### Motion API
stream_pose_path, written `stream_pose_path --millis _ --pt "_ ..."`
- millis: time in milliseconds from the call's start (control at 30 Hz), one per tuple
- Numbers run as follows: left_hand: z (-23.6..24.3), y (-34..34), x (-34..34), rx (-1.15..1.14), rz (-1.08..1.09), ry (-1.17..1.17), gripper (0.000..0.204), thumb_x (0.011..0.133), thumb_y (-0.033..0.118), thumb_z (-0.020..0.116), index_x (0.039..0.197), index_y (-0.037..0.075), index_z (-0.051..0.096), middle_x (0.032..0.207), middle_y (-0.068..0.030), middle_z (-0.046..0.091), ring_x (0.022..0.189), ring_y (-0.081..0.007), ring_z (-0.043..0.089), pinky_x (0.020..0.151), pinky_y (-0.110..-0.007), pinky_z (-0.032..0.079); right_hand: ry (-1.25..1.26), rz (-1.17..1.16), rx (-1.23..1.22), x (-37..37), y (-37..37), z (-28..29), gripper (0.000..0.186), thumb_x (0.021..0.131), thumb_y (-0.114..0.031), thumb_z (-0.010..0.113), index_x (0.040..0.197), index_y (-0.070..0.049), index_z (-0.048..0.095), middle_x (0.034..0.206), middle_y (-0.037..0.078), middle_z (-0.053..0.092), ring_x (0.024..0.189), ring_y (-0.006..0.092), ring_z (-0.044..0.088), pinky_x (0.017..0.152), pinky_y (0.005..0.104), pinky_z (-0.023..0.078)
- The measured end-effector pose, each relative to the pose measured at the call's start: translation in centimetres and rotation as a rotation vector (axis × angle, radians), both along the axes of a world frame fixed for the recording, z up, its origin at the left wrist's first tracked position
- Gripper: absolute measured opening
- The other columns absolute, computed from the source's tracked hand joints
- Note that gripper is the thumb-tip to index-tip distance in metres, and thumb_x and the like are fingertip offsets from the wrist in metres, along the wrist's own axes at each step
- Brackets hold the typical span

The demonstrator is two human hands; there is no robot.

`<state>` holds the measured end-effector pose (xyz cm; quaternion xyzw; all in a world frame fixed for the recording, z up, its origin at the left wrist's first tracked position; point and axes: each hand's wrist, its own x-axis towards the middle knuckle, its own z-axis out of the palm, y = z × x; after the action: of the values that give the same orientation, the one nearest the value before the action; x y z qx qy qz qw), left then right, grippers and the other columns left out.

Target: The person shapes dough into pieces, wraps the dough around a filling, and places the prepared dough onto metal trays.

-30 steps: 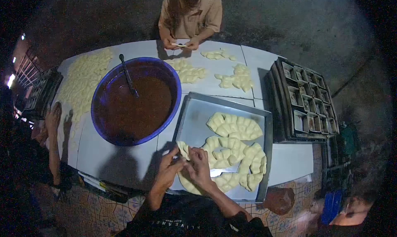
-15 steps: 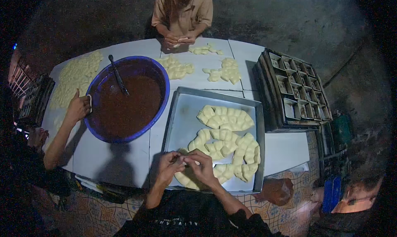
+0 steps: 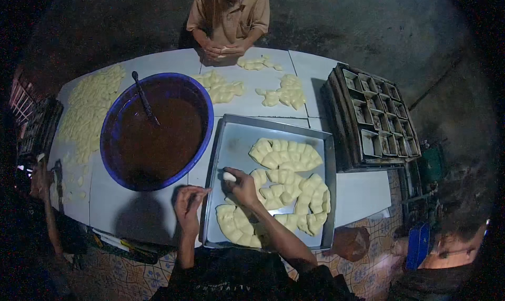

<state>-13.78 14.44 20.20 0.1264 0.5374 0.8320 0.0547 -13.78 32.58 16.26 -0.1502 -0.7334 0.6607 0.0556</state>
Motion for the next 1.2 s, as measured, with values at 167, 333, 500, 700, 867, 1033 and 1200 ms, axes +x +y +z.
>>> stream_pose_path --millis 167,333,500,700,867,1033,1200 --pt "-0.7 -1.5 0.0 -0.082 0.060 -0.076 0.007 0.093 0.001 0.054 0.099 -0.002 0.056 0.092 -0.0111 0.063 0.090 -0.0190 0.063 0.087 -0.035 0.052 -0.045 -0.149 0.079 2.0 3.2 -0.6 0.044 0.086 0.000 0.055 0.130 0.005 0.052 0.118 0.017 0.064 0.092 0.0206 0.066 0.081 0.0325 0.051" --pt "-2.0 -1.5 1.0 -0.085 -0.023 -0.140 0.009 0.094 0.000 0.052 0.101 -0.003 0.057 0.091 -0.0105 0.063 0.088 -0.0167 0.063 0.084 -0.032 0.052 0.082 -0.138 1.075 10.3 10.2 1.7 0.037 0.077 0.003 0.063 0.113 -0.006 0.067 0.110 0.017 0.065 0.094 0.0335 0.062 0.083 0.0394 0.052" --pt "-1.1 1.2 1.9 -0.222 -0.265 -0.042 0.016 0.093 -0.002 0.053 0.107 -0.004 0.059 0.096 -0.0088 0.064 0.094 -0.0149 0.062 0.086 -0.027 0.048 -0.142 -0.083 0.648 13.2 9.6 1.6 0.030 0.071 0.001 0.071 0.102 -0.003 0.071 0.099 0.014 0.061 0.094 0.0245 0.062 0.072 0.0309 0.053" --pt "0.5 4.0 3.3 -0.327 -0.309 0.084 0.038 0.093 0.007 0.058 0.128 -0.004 0.052 0.118 -0.0118 0.061 0.106 -0.0158 0.058 0.092 -0.029 0.045 0.086 -0.148 0.003 11.4 3.5 5.5 0.019 0.080 -0.004 0.073 0.099 -0.001 0.071 0.104 0.006 0.056 0.082 0.0118 0.058 0.067 0.0235 0.049" --pt "-0.6 4.0 4.1 0.000 -0.355 -0.423 0.033 0.093 0.013 0.061 0.122 -0.003 0.059 0.110 -0.0071 0.064 0.100 -0.0099 0.057 0.087 -0.025 0.045 0.172 -0.093 -0.402 9.6 -0.5 7.3 0.024 0.088 -0.004 0.064 0.112 0.001 0.064 0.104 0.007 0.058 0.081 0.0121 0.059 0.069 0.0256 0.051" --pt "-0.6 3.4 4.5 -0.132 -0.111 -0.076 0.029 0.088 0.007 0.066 0.115 -0.004 0.062 0.102 -0.0053 0.066 0.091 -0.0089 0.060 0.077 -0.023 0.049 0.230 -0.006 0.044 9.6 -2.0 6.6 0.028 0.088 -0.007 0.064 0.114 -0.001 0.065 0.103 0.009 0.061 0.092 0.0178 0.060 0.078 0.0259 0.049" --pt "0.1 3.6 4.6 -0.194 -0.071 -0.149 0.025 0.086 0.007 0.069 0.108 -0.005 0.065 0.094 -0.0039 0.067 0.082 -0.0073 0.060 0.074 -0.023 0.049 0.151 -0.075 0.021 8.5 -2.0 6.4 0.020 0.090 -0.010 0.062 0.104 0.003 0.068 0.101 0.011 0.057 0.101 0.0192 0.057 0.072 0.0258 0.046"
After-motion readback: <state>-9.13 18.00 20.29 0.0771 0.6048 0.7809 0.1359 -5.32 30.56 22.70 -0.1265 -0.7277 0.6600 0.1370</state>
